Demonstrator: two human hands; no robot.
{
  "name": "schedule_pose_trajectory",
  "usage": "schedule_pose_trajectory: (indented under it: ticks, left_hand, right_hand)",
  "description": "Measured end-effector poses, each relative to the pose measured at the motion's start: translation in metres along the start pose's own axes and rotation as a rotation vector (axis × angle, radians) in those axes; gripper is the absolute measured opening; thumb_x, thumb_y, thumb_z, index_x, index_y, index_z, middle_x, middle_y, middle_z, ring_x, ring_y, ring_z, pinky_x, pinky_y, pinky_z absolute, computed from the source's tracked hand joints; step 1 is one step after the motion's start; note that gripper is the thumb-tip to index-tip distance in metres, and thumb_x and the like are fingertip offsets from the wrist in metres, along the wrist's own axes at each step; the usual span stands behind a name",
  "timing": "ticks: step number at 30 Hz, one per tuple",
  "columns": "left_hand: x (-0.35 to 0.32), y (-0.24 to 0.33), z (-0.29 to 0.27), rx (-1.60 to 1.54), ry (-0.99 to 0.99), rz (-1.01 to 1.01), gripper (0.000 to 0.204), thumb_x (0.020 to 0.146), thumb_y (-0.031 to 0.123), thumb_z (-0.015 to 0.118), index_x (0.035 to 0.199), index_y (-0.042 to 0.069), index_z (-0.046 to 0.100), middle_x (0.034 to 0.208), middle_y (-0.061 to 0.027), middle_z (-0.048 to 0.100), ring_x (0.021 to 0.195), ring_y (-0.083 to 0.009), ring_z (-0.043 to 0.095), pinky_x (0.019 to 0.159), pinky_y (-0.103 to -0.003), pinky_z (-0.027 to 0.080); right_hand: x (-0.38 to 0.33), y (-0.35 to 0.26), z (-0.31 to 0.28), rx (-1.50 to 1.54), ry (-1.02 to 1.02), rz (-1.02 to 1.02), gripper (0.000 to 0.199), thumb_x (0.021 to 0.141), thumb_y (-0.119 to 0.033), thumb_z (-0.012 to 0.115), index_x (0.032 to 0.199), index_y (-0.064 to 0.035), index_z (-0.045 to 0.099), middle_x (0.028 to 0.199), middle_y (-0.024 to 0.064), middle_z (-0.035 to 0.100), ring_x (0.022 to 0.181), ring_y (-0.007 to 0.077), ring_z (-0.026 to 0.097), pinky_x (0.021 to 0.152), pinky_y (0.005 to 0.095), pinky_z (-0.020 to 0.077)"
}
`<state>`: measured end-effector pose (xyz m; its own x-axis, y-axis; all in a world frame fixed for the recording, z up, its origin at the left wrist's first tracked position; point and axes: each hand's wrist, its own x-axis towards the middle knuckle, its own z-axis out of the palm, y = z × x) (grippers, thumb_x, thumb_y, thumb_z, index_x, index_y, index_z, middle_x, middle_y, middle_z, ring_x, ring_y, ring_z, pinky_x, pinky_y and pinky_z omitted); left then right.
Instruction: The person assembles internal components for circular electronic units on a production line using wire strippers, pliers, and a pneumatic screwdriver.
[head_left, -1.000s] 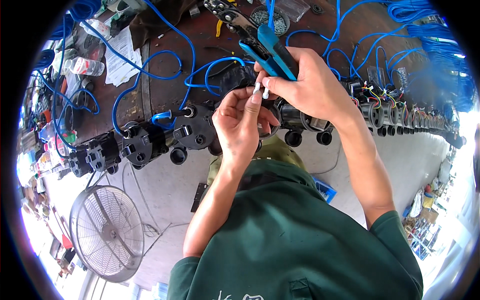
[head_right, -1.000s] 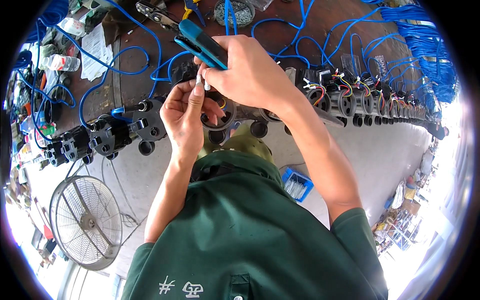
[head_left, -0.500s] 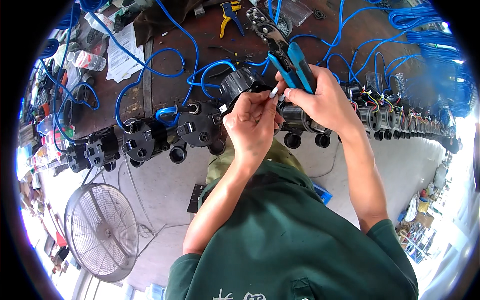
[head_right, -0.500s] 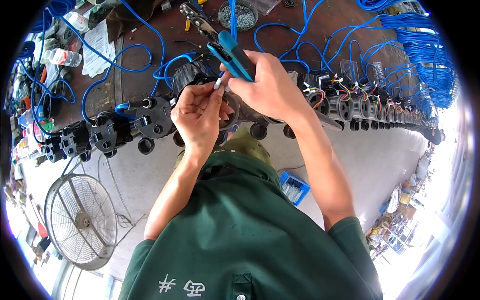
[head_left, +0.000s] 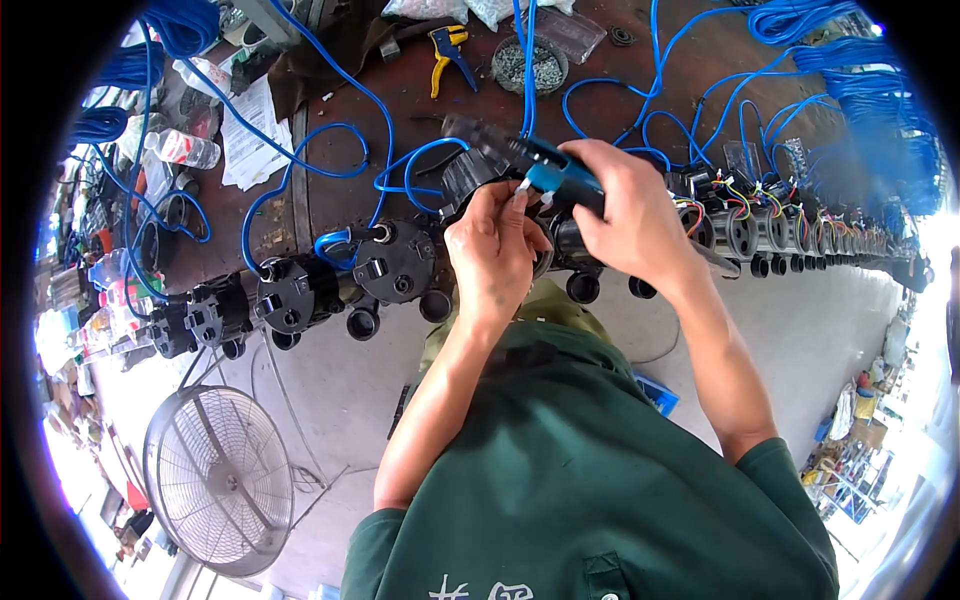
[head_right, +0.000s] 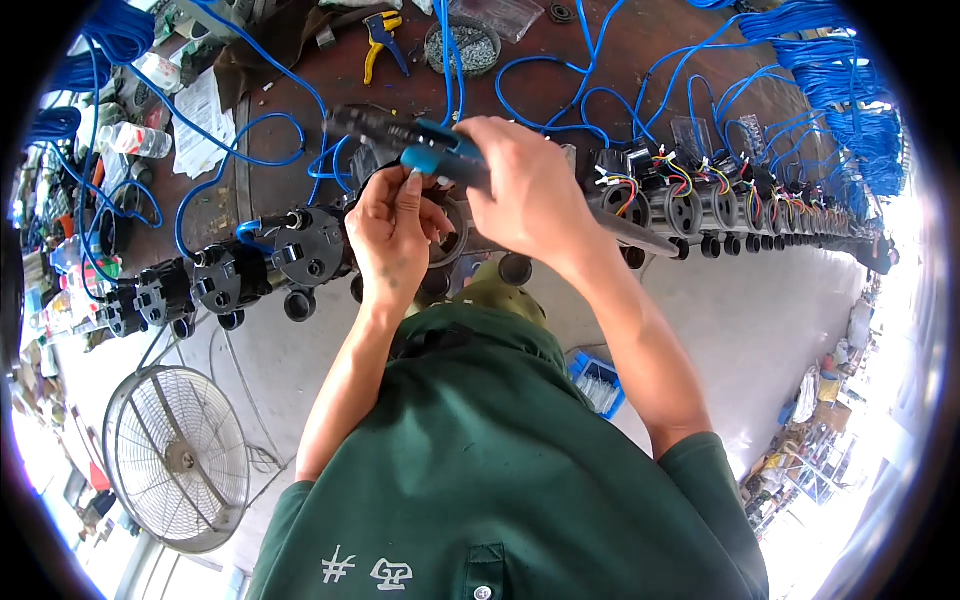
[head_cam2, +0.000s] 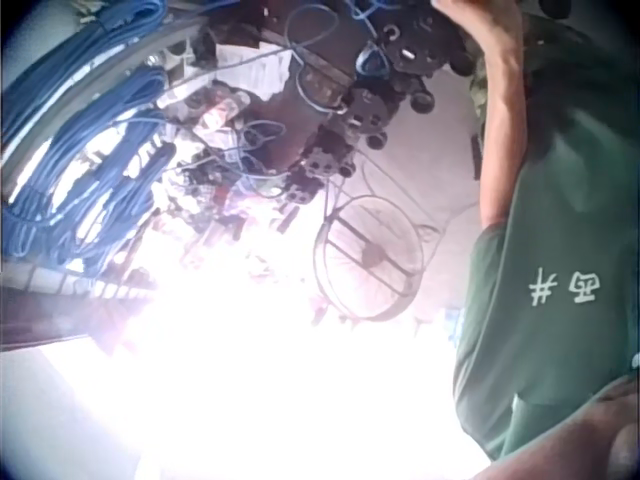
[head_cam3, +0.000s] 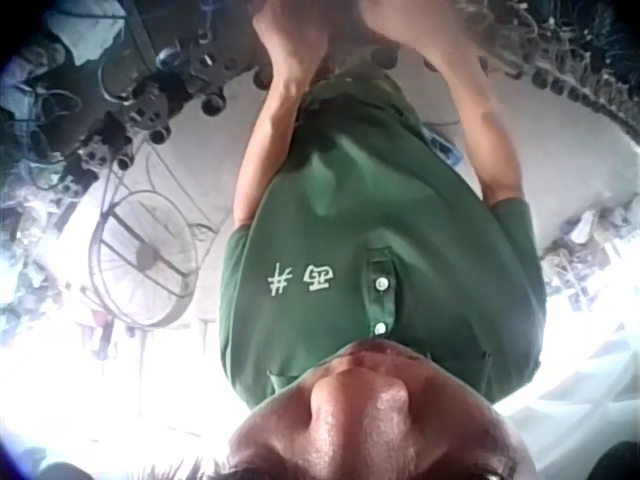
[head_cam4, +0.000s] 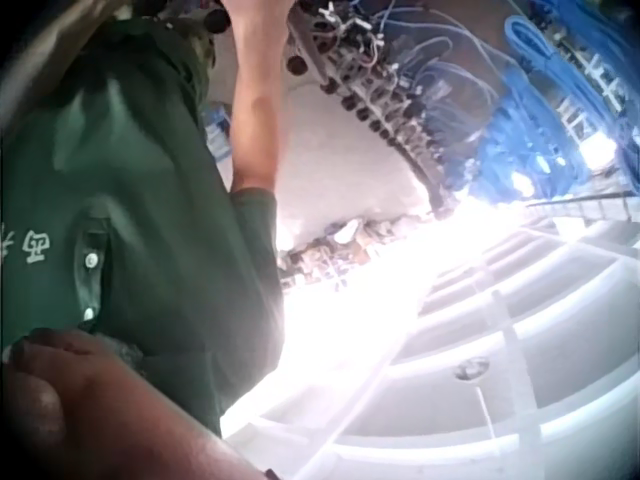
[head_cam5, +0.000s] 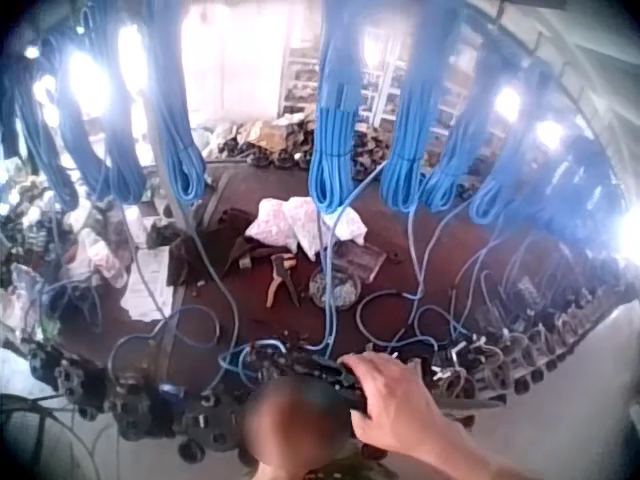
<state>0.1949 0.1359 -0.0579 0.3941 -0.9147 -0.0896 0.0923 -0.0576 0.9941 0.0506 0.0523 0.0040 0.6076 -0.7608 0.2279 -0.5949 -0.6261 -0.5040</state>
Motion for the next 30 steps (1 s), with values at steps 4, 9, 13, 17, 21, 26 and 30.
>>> schedule_pose_trajectory:
  ticks: [4,9,13,17,21,26,30]
  left_hand:
    - [-0.001,-0.009,-0.001,-0.157,-0.039,0.047,0.013,0.105,-0.002,0.051,0.109,-0.005,0.063,0.076,-0.0092,0.074,0.061,-0.0111,0.068,0.055,-0.025,0.052]
    - [-0.003,-0.008,0.000,-0.153,-0.050,0.083,0.020,0.101,-0.009,0.046,0.113,-0.006,0.062,0.082,-0.0115,0.075,0.067,-0.0137,0.072,0.060,-0.027,0.056]
    - [-0.003,-0.005,0.000,-0.073,-0.079,0.166,0.023,0.100,-0.010,0.045,0.115,-0.007,0.062,0.084,-0.0120,0.076,0.069,-0.0155,0.074,0.061,-0.028,0.058]
    - [-0.007,-0.005,0.004,-0.204,-0.075,0.145,0.021,0.101,-0.010,0.042,0.112,-0.007,0.060,0.082,-0.0132,0.075,0.069,-0.0165,0.074,0.061,-0.028,0.058]
    - [-0.009,-0.011,0.005,-0.272,-0.060,0.129,0.020,0.103,-0.011,0.039,0.108,-0.006,0.058,0.081,-0.0146,0.075,0.068,-0.0168,0.073,0.062,-0.028,0.059]
    - [-0.010,-0.004,0.007,-0.237,-0.077,0.123,0.018,0.105,-0.008,0.040,0.108,-0.006,0.058,0.081,-0.0138,0.075,0.069,-0.0162,0.073,0.062,-0.027,0.058]
    - [-0.011,-0.005,0.009,-0.273,-0.057,0.103,0.016,0.105,-0.008,0.043,0.107,-0.005,0.059,0.081,-0.0134,0.075,0.068,-0.0151,0.072,0.062,-0.026,0.057]
  right_hand:
    - [-0.014,-0.007,0.011,-0.190,0.013,-0.013,0.063,0.066,0.001,0.075,0.128,-0.0007,0.059,0.112,0.0163,0.063,0.109,0.0390,0.061,0.095,0.0476,0.0479]
    - [-0.023,-0.007,0.017,-0.226,0.069,-0.019,0.064,0.066,0.001,0.075,0.128,-0.0009,0.058,0.111,0.0147,0.063,0.108,0.0356,0.060,0.092,0.0461,0.0463]
    - [-0.025,-0.001,0.019,-0.245,0.100,-0.052,0.061,0.067,0.002,0.075,0.126,-0.0007,0.058,0.108,0.0130,0.064,0.104,0.0340,0.062,0.091,0.0445,0.0485]
    - [-0.022,0.000,0.013,-0.256,0.108,-0.106,0.059,0.066,-0.001,0.078,0.122,-0.0014,0.060,0.106,0.0121,0.064,0.103,0.0321,0.063,0.091,0.0428,0.0497]
    - [-0.021,0.004,0.005,-0.279,0.082,-0.129,0.057,0.067,-0.004,0.080,0.121,-0.0011,0.061,0.104,0.0115,0.064,0.103,0.0306,0.063,0.091,0.0412,0.0505]
    - [-0.026,0.002,0.006,-0.258,0.080,-0.102,0.063,0.062,0.002,0.078,0.122,-0.0033,0.061,0.106,0.0109,0.065,0.102,0.0327,0.063,0.088,0.0450,0.0497]
    - [-0.025,0.002,0.006,-0.302,0.112,-0.125,0.039,0.075,-0.005,0.076,0.112,-0.0022,0.065,0.096,0.0103,0.067,0.094,0.0295,0.066,0.083,0.0415,0.0535]
